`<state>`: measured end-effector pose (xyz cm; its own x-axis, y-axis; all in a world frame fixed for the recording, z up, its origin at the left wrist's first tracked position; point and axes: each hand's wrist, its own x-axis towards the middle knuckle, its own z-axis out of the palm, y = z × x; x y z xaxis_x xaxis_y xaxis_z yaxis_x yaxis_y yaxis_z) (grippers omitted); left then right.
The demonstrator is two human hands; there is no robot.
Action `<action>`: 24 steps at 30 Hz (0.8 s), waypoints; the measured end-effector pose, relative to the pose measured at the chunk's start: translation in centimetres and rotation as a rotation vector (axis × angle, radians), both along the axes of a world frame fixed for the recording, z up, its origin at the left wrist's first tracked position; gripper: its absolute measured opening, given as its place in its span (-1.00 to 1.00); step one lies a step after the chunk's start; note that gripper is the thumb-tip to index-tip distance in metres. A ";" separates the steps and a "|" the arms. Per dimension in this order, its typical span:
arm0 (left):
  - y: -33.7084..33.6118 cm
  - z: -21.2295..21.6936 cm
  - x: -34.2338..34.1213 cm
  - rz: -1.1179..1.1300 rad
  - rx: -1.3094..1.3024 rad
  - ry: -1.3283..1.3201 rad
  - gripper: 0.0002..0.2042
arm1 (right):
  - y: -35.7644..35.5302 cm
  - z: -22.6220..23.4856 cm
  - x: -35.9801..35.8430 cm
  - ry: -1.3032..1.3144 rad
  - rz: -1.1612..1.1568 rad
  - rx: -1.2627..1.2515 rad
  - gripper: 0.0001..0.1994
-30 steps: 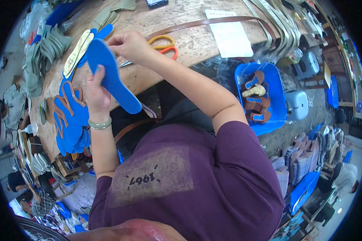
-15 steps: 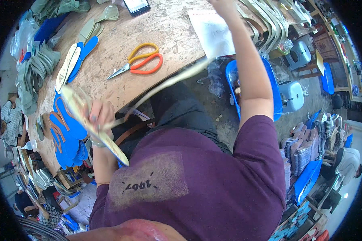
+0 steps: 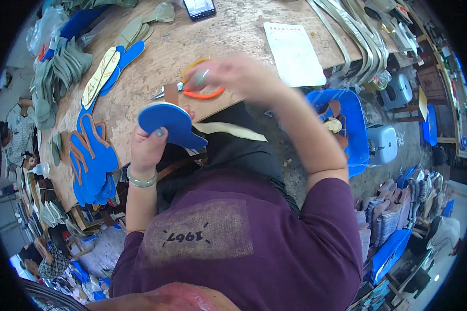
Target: The person assembles blue flip-flops by attaching brown straps to the soles. They use scissors to trim the straps and a handheld tool to press the straps into place. The person handles multiple soles and straps, working at a wooden table in a workshop environment.
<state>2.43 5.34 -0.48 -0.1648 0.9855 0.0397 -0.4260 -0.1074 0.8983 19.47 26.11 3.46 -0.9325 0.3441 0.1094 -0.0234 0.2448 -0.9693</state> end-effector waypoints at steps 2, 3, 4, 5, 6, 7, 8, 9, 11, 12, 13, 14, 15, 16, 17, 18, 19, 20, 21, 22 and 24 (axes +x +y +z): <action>-1.0 0.1 0.3 -0.045 -0.056 0.099 -0.77 | -5.5 1.7 -1.5 0.043 0.007 -0.333 -0.76; -1.2 0.1 0.1 -0.033 -0.030 0.135 -0.79 | -6.5 0.5 -2.4 0.130 -0.017 -0.301 -0.77; -1.6 -0.1 0.0 0.000 -0.019 0.108 -0.77 | -7.3 -0.7 -3.2 0.217 -0.039 -0.271 -0.77; -2.0 -0.4 0.0 0.039 0.001 0.079 -0.76 | -7.9 -0.8 -3.9 0.249 -0.098 -0.353 -0.75; -2.3 -0.4 0.0 0.078 0.021 0.052 -0.74 | -8.4 -0.9 -4.5 0.280 -0.156 -0.436 -0.73; -2.5 -0.1 0.2 0.164 0.039 0.020 -0.72 | -8.9 -0.9 -5.1 0.309 -0.213 -0.521 -0.71; -2.4 1.0 0.8 0.253 0.063 -0.020 -0.70 | -9.1 -0.6 -5.6 0.385 -0.216 -0.537 -0.69; -2.6 1.9 1.0 0.343 0.081 -0.061 -0.68 | -9.2 0.2 -5.9 0.459 -0.219 -0.562 -0.67; -2.9 2.6 -0.1 0.431 0.092 -0.187 -0.66 | -9.0 1.3 -6.2 0.448 -0.290 -0.502 -0.63; -3.0 2.6 -0.9 0.478 0.094 -0.249 -0.65 | -9.0 1.5 -6.3 0.409 -0.263 -0.532 -0.70; -2.9 2.1 -1.4 0.544 0.126 -0.257 -0.66 | -8.8 1.0 -6.5 0.379 -0.201 -0.545 -0.75; -2.6 1.6 -1.7 0.610 0.153 -0.264 -0.67 | -8.7 0.4 -7.0 0.348 -0.141 -0.562 -0.79; -2.1 1.4 -1.4 0.685 0.188 -0.301 -0.71 | -9.1 0.0 -7.5 0.352 -0.110 -0.585 -0.86; -2.0 1.2 -1.4 0.691 0.218 -0.286 -0.74 | -9.5 -0.6 -8.1 0.320 -0.118 -0.616 -0.85; -1.7 1.2 -1.3 0.698 0.229 -0.296 -0.75 | -10.1 -0.4 -8.5 0.275 -0.184 -0.651 -0.86; -1.6 1.2 -1.2 0.703 0.241 -0.307 -0.77 | -10.6 -0.3 -8.8 0.229 -0.254 -0.682 -0.87; -1.9 1.2 -1.1 0.706 0.236 -0.286 -0.79 | -11.0 -0.5 -9.0 0.224 -0.258 -0.712 -0.87; -1.9 1.2 -1.2 0.710 0.249 -0.279 -0.79 | -11.2 -0.6 -9.2 0.221 -0.269 -0.739 -0.87; -2.0 1.1 -1.2 0.711 0.262 -0.272 -0.80 | -11.4 -0.8 -9.4 0.219 -0.282 -0.766 -0.87; -2.0 1.0 -1.1 0.710 0.275 -0.266 -0.80 | -11.4 -1.1 -9.5 0.226 -0.260 -0.778 -0.86; -1.9 0.9 -0.9 0.711 0.272 -0.249 -0.81 | -11.2 -1.7 -9.6 0.244 -0.224 -0.802 -0.83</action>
